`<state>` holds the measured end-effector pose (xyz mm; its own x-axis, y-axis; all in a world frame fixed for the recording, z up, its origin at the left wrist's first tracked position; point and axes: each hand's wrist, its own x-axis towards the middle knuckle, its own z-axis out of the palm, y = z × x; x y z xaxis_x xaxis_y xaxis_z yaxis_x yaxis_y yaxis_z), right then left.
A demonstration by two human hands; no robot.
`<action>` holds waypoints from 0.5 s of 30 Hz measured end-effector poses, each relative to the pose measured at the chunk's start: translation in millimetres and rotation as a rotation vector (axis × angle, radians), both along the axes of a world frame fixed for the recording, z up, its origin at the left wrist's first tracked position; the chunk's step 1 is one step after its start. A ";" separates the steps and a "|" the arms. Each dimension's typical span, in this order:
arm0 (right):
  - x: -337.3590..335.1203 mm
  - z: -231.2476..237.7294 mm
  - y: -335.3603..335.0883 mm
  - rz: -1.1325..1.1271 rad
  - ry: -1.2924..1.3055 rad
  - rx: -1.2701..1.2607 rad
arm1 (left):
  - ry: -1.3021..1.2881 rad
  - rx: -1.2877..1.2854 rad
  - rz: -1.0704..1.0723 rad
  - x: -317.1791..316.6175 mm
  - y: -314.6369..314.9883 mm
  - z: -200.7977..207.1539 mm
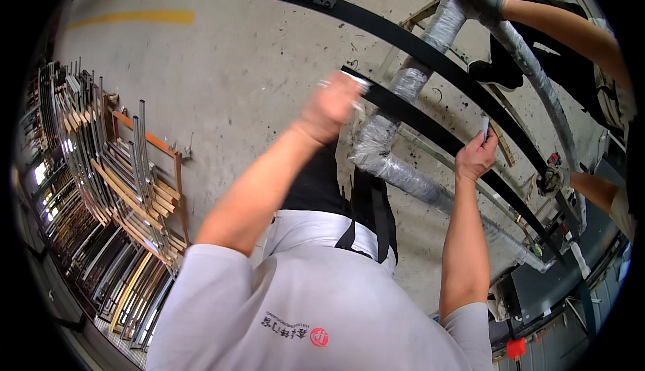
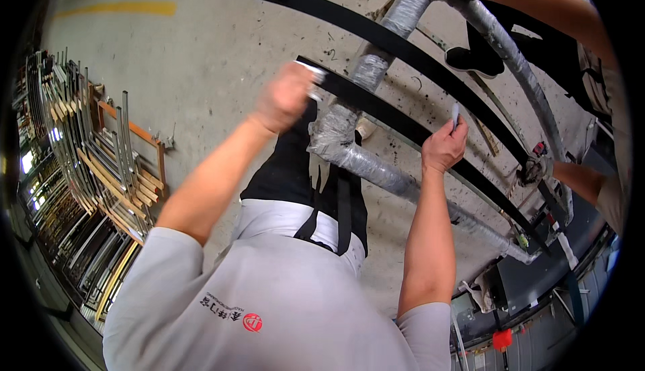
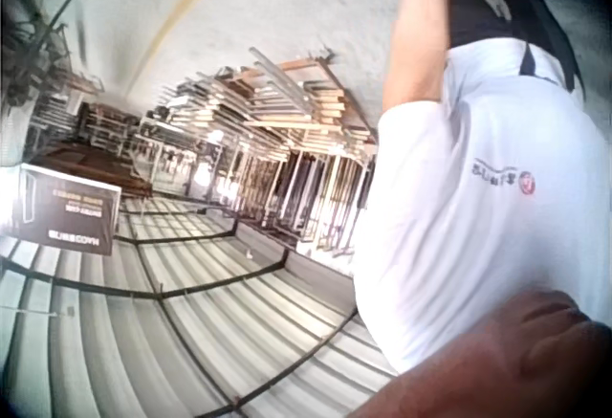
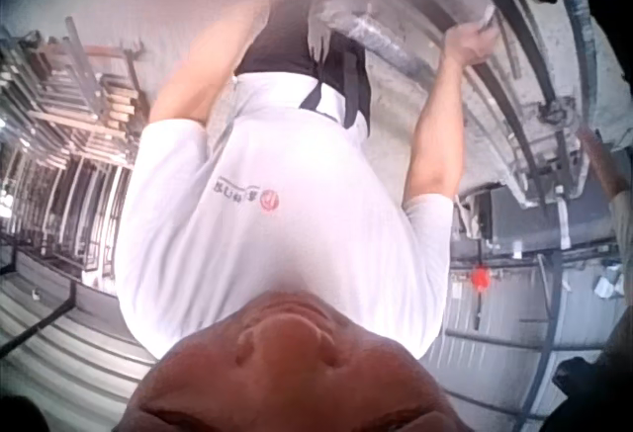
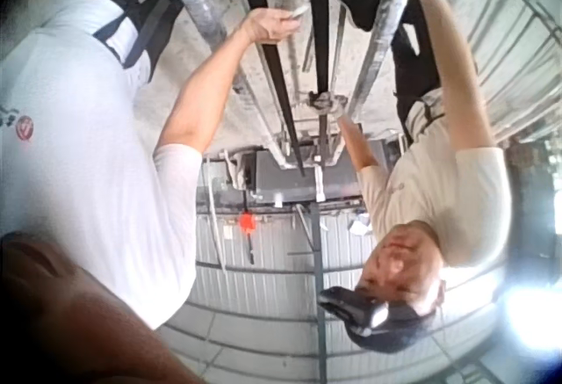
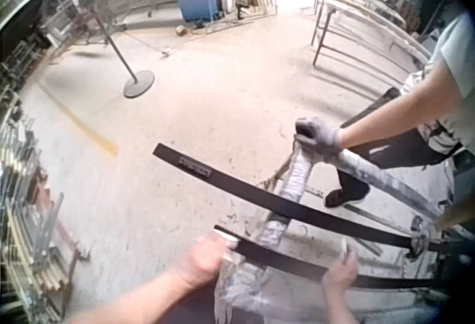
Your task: The person wipes down several long black metal frames using a white cloth and a small bottle of liquid, cleaning the surfaces and edges one at a time while another person assists by holding the frames.
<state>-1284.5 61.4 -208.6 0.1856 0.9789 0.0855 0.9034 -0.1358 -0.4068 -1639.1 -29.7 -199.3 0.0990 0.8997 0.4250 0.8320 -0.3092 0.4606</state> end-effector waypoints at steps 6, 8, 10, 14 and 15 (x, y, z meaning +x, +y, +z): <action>-7.1 3.0 5.3 -0.050 -0.021 0.018 | 0.105 -0.267 0.326 -85.8 -25.0 13.8; -1.3 1.4 0.3 -0.035 -0.079 -0.020 | -0.007 -0.085 0.131 -24.3 -11.0 29.3; -2.0 7.5 -3.3 -0.032 -0.027 -0.041 | 0.000 -0.126 0.020 6.1 0.8 26.0; -8.0 6.8 2.5 0.005 0.013 0.031 | 0.084 -0.095 -0.018 -27.4 -3.5 8.4; -5.0 4.9 1.8 -0.003 -0.001 0.011 | 0.129 -0.092 -0.019 -35.9 -9.7 6.4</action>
